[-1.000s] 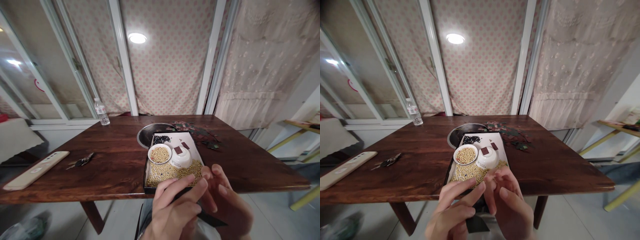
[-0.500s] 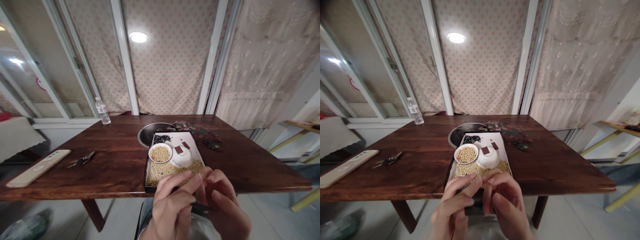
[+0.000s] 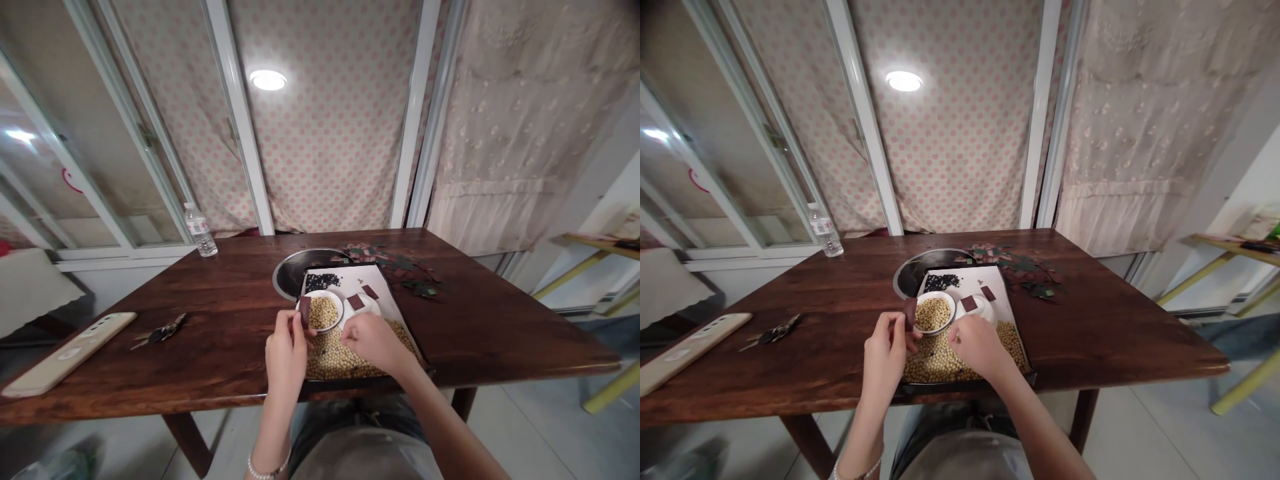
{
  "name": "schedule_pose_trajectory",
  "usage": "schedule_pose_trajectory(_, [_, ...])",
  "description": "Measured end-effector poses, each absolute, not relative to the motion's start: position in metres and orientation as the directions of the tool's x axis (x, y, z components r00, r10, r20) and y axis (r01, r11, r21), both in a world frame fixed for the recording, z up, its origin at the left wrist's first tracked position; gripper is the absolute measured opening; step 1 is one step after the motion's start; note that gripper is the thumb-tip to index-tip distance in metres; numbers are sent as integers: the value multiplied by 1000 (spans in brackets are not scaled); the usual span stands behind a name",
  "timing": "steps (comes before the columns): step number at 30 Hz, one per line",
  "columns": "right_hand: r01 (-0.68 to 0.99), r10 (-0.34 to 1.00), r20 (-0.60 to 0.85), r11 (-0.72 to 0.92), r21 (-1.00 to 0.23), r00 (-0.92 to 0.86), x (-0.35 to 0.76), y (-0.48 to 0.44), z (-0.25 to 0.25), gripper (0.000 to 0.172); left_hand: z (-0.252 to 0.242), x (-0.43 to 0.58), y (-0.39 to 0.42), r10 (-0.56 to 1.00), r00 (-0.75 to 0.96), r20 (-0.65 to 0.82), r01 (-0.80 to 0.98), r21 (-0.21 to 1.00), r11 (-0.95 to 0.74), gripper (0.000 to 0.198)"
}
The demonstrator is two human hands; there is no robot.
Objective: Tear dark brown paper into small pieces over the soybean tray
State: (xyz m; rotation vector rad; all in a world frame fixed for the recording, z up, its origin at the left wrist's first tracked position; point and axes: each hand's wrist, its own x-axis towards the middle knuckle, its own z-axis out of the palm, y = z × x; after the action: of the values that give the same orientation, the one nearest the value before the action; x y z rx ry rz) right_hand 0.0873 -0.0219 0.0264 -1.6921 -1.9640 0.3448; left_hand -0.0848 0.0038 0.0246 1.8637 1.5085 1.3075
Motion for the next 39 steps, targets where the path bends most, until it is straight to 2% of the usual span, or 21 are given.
schedule_pose_trajectory(5, [916, 988, 137, 118, -384, -70, 74, -11, 17, 18, 19, -83, 7, 932, -11, 362, 760, 608, -228, 14])
schedule_pose_trajectory(9, [930, 991, 122, 93, -356, -52, 73, -8, 13, 19, 18, -79, 3, 946, 20, 324, 828, 524, -197, 15])
schedule_pose_trajectory(12, [927, 991, 114, 104, -361, -67, 74, -8, 12, 20, 21, -80, 1, 939, 43, 341, 784, 572, -243, 16])
schedule_pose_trajectory(15, [930, 994, 86, 95, -356, -69, 74, -10, 11, 20, 24, -82, 3, 922, 105, 373, 610, 708, -355, 19])
schedule_pose_trajectory(17, [933, 994, 94, 81, -349, -52, 73, -10, 9, 19, 25, -82, 4, 914, 102, 392, 534, 754, -382, 21])
schedule_pose_trajectory(24, [937, 989, 143, 70, -343, -21, 73, -11, -2, 15, 21, -69, -5, 931, 148, 335, 652, 674, -346, 18])
schedule_pose_trajectory(29, [938, 985, 170, 67, -341, -9, 75, -11, -3, 14, 20, -65, 1, 929, 165, 332, 574, 733, -364, 19])
schedule_pose_trajectory(32, [928, 973, 228, 60, -368, 27, 73, -11, 1, 13, 16, -67, 6, 935, 192, 298, 518, 778, -355, 20])
schedule_pose_trajectory(35, [887, 936, 340, 78, -455, 91, 72, -13, 8, 13, 13, -68, 5, 934, 215, 286, 501, 789, -357, 20])
schedule_pose_trajectory(39, [812, 856, 516, 274, -516, 39, 69, -15, 13, 13, 13, -68, 3, 915, 277, 293, 485, 780, -396, 20])
